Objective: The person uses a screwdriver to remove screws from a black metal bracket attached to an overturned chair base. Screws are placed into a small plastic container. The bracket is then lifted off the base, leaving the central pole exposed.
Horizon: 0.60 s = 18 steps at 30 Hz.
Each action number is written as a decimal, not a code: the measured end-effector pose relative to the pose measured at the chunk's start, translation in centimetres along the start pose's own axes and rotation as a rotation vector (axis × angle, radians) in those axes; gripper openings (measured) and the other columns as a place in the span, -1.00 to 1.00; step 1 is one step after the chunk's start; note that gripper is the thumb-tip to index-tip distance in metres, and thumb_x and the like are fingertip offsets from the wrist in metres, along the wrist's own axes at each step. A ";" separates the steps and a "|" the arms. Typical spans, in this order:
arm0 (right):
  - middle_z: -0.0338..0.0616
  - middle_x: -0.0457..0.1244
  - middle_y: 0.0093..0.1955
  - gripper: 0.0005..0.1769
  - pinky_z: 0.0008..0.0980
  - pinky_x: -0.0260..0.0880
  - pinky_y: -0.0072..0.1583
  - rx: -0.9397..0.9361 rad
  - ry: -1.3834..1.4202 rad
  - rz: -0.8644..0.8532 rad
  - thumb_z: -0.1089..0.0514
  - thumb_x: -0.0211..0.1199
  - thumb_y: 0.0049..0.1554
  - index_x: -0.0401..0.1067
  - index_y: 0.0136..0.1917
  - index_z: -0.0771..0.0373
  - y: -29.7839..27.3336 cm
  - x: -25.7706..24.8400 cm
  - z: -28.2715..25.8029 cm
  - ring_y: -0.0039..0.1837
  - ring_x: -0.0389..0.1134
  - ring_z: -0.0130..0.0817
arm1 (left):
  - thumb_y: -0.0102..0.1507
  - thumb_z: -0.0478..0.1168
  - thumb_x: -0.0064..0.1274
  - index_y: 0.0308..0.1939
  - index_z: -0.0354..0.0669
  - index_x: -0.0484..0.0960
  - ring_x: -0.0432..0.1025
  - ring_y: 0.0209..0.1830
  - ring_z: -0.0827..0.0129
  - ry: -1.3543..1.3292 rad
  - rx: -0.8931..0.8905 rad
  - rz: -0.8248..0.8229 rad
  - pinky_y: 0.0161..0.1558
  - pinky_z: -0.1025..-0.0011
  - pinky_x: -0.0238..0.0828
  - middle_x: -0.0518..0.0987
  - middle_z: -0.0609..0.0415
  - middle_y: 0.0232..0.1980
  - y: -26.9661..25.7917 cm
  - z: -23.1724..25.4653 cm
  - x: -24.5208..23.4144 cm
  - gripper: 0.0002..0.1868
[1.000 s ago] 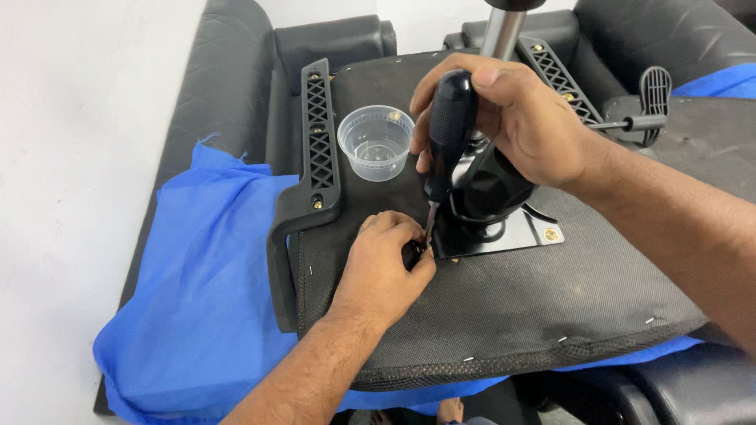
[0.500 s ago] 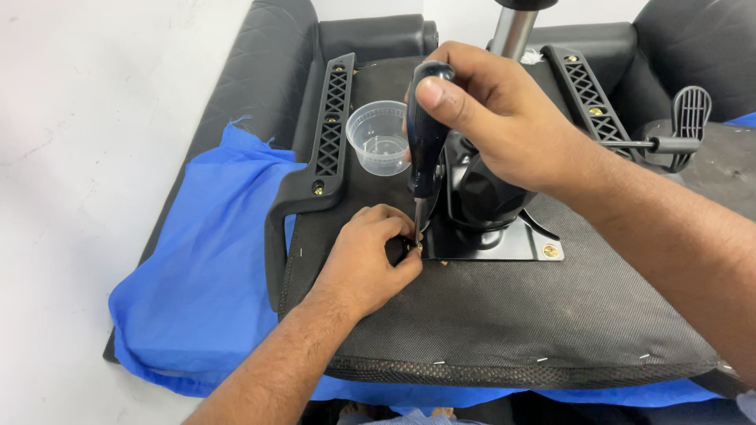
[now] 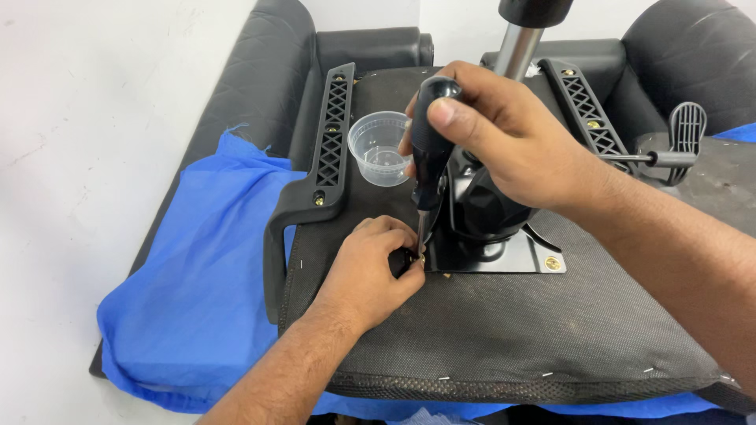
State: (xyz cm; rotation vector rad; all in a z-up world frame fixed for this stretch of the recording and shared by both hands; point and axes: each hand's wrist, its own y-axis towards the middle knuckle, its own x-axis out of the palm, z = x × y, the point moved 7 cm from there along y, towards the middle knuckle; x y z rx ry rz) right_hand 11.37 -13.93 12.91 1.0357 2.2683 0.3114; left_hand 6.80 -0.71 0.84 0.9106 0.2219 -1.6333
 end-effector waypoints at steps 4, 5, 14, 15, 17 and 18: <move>0.03 0.37 0.06 -0.55 -0.23 0.60 0.18 0.034 0.021 0.023 -0.18 0.01 0.41 0.27 0.18 0.28 0.1 0.0 0.5 0.14 0.50 -0.27 | 0.06 -0.24 0.24 -0.31 -0.23 0.67 0.48 0.06 0.21 0.009 -0.003 -0.006 0.12 0.27 0.45 0.64 0.09 -0.08 0.0 0.2 -0.1 -0.82; 0.02 0.37 0.06 -0.54 -0.25 0.60 0.17 0.037 0.017 0.021 -0.19 -0.01 0.41 0.27 0.19 0.27 0.0 0.0 0.5 0.12 0.50 -0.29 | 0.06 -0.24 0.24 -0.30 -0.22 0.67 0.48 0.05 0.22 0.011 -0.007 -0.010 0.12 0.27 0.45 0.63 0.09 -0.08 0.1 0.2 -0.1 -0.83; 0.00 0.37 0.02 -0.56 -0.28 0.55 0.22 -0.011 -0.091 0.024 -0.19 0.05 0.40 0.28 0.18 0.25 0.0 -0.1 0.4 0.13 0.47 -0.31 | 0.05 -0.24 0.25 -0.32 -0.23 0.68 0.49 0.04 0.18 0.039 0.014 0.011 0.11 0.25 0.45 0.63 0.07 -0.09 0.1 0.1 -0.1 -0.83; 0.02 0.37 0.00 -0.57 -0.26 0.56 0.22 -0.033 -0.131 0.037 -0.17 0.09 0.41 0.26 0.14 0.26 0.0 -0.2 0.4 0.14 0.47 -0.30 | 0.05 -0.24 0.25 -0.32 -0.23 0.68 0.49 0.03 0.17 0.041 0.018 0.012 0.11 0.24 0.44 0.63 0.07 -0.09 0.0 0.0 0.0 -0.83; 0.00 0.37 -0.02 -0.57 -0.25 0.59 0.20 -0.004 -0.073 0.037 -0.17 0.13 0.37 0.22 0.12 0.26 0.0 -0.1 0.6 0.12 0.50 -0.30 | 0.06 -0.24 0.25 -0.32 -0.22 0.68 0.49 0.03 0.18 0.040 0.012 0.011 0.11 0.25 0.45 0.63 0.07 -0.10 0.0 0.0 0.0 -0.83; -0.01 0.36 -0.02 -0.57 -0.24 0.61 0.19 0.010 -0.044 0.039 -0.16 0.14 0.35 0.20 0.12 0.25 -0.1 -0.1 0.6 0.12 0.52 -0.29 | 0.06 -0.23 0.24 -0.31 -0.22 0.68 0.49 0.03 0.18 0.040 0.010 0.010 0.10 0.25 0.45 0.63 0.07 -0.10 0.0 0.0 0.0 -0.83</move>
